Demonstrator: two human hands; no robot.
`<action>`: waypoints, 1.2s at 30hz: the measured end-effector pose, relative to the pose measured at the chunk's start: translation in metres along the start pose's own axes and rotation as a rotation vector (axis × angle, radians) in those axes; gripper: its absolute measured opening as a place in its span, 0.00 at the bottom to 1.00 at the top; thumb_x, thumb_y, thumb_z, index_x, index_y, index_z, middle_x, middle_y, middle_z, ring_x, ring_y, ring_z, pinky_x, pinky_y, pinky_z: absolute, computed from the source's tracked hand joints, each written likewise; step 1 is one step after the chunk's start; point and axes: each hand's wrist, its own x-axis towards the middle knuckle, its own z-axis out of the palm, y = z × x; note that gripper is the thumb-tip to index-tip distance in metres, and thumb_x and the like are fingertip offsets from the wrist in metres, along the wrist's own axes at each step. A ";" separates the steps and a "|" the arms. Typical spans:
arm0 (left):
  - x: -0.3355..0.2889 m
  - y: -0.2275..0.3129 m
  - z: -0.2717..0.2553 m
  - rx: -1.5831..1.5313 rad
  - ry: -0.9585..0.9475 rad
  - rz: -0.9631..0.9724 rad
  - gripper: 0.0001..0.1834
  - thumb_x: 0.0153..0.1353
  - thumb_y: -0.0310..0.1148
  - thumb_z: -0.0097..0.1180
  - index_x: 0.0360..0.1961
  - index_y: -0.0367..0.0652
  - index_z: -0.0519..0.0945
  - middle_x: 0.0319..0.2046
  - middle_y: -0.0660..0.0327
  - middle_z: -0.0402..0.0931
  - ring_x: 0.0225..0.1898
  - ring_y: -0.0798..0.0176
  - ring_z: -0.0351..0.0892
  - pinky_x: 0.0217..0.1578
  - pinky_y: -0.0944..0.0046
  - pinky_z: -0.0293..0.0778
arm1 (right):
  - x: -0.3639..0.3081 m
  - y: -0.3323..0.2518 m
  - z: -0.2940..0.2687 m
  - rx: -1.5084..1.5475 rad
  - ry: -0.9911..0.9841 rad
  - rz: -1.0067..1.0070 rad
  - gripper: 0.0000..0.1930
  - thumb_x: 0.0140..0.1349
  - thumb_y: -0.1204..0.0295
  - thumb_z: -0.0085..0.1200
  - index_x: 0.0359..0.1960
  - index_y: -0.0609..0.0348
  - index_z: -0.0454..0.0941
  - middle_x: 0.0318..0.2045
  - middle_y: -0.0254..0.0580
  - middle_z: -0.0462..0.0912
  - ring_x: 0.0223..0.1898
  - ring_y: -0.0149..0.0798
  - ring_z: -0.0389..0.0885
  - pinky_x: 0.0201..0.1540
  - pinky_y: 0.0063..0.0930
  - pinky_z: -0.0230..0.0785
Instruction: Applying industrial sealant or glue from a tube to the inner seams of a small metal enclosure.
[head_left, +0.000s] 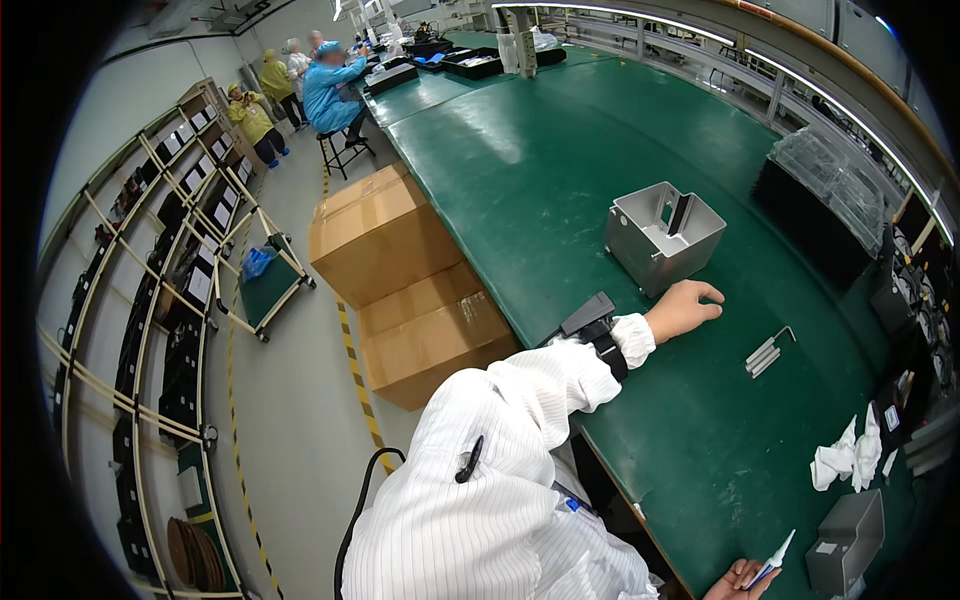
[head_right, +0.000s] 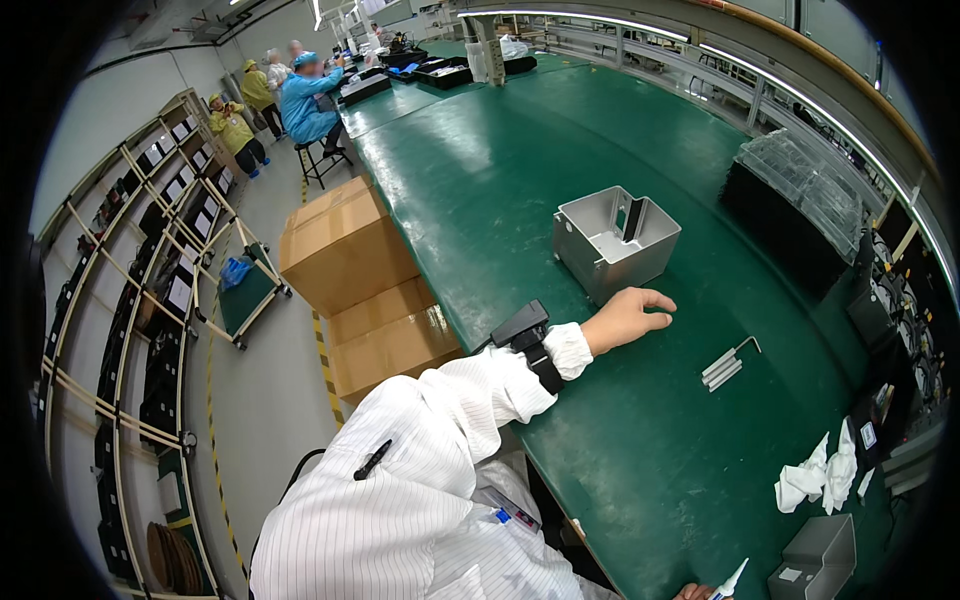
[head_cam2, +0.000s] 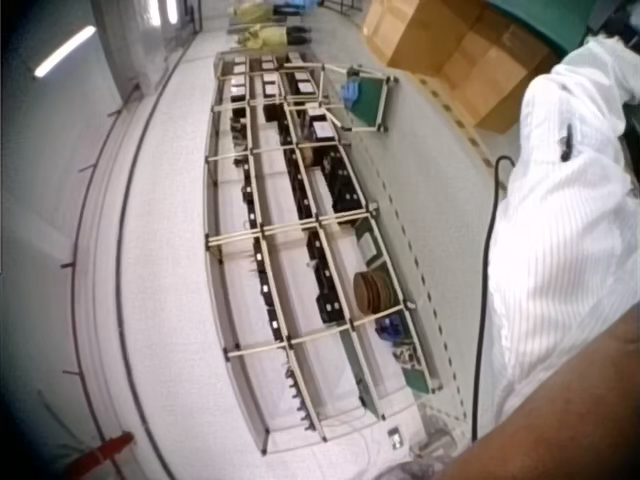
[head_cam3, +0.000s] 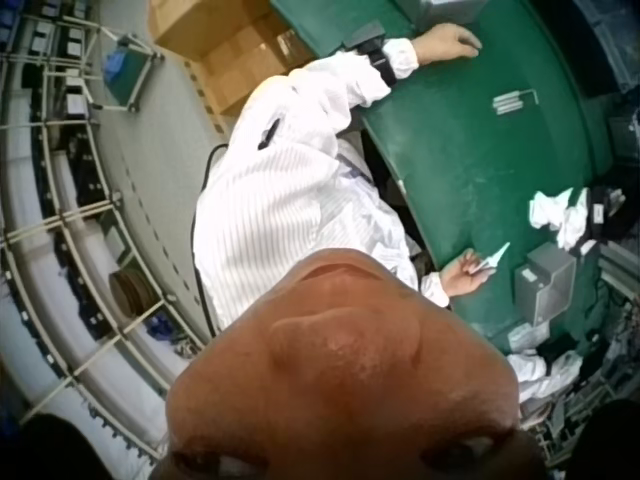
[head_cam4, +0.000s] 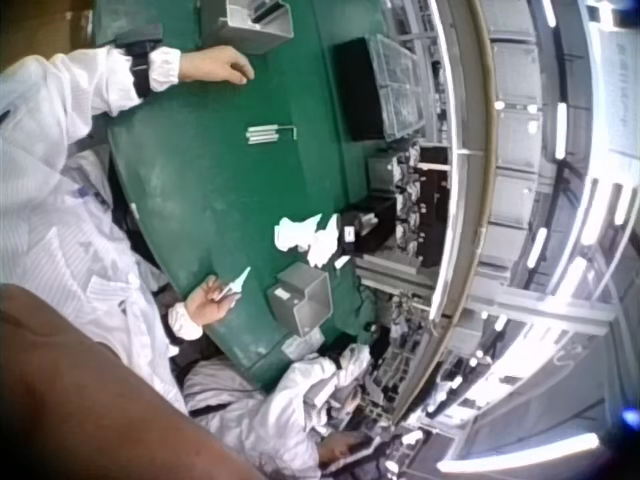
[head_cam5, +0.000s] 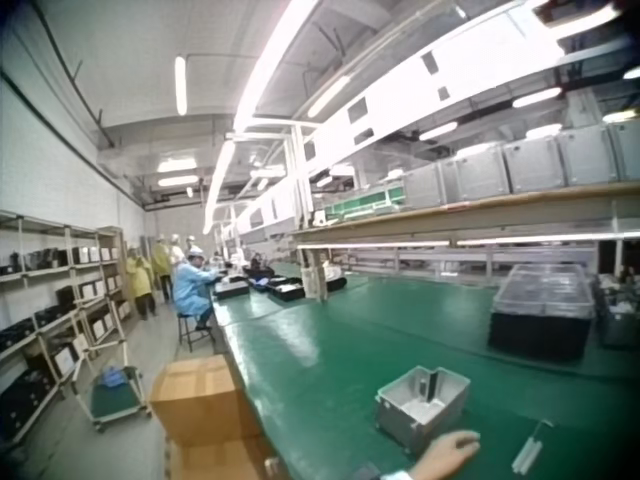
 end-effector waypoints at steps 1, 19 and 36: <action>-0.004 0.005 -0.010 -0.205 -0.106 -0.110 0.20 0.53 0.34 0.56 0.47 0.36 0.76 0.36 0.55 0.78 0.35 0.66 0.75 0.38 0.66 0.70 | -0.001 0.000 0.000 0.007 0.006 -0.003 0.14 0.66 0.62 0.43 0.26 0.56 0.72 0.15 0.37 0.65 0.20 0.32 0.60 0.30 0.28 0.56; 0.013 -0.034 -0.051 0.179 0.169 -0.186 0.18 0.56 0.43 0.54 0.20 0.38 0.81 0.13 0.63 0.77 0.17 0.71 0.76 0.23 0.69 0.71 | -0.003 0.001 0.004 -0.044 0.049 -0.045 0.13 0.64 0.60 0.46 0.32 0.56 0.72 0.14 0.34 0.63 0.19 0.30 0.59 0.26 0.24 0.54; 0.003 -0.030 -0.039 0.528 0.429 -0.020 0.18 0.48 0.41 0.63 0.24 0.35 0.75 0.26 0.50 0.76 0.30 0.46 0.76 0.32 0.53 0.72 | -0.007 0.000 0.016 -0.092 0.079 -0.042 0.13 0.63 0.60 0.48 0.32 0.58 0.72 0.14 0.33 0.63 0.18 0.29 0.59 0.26 0.24 0.54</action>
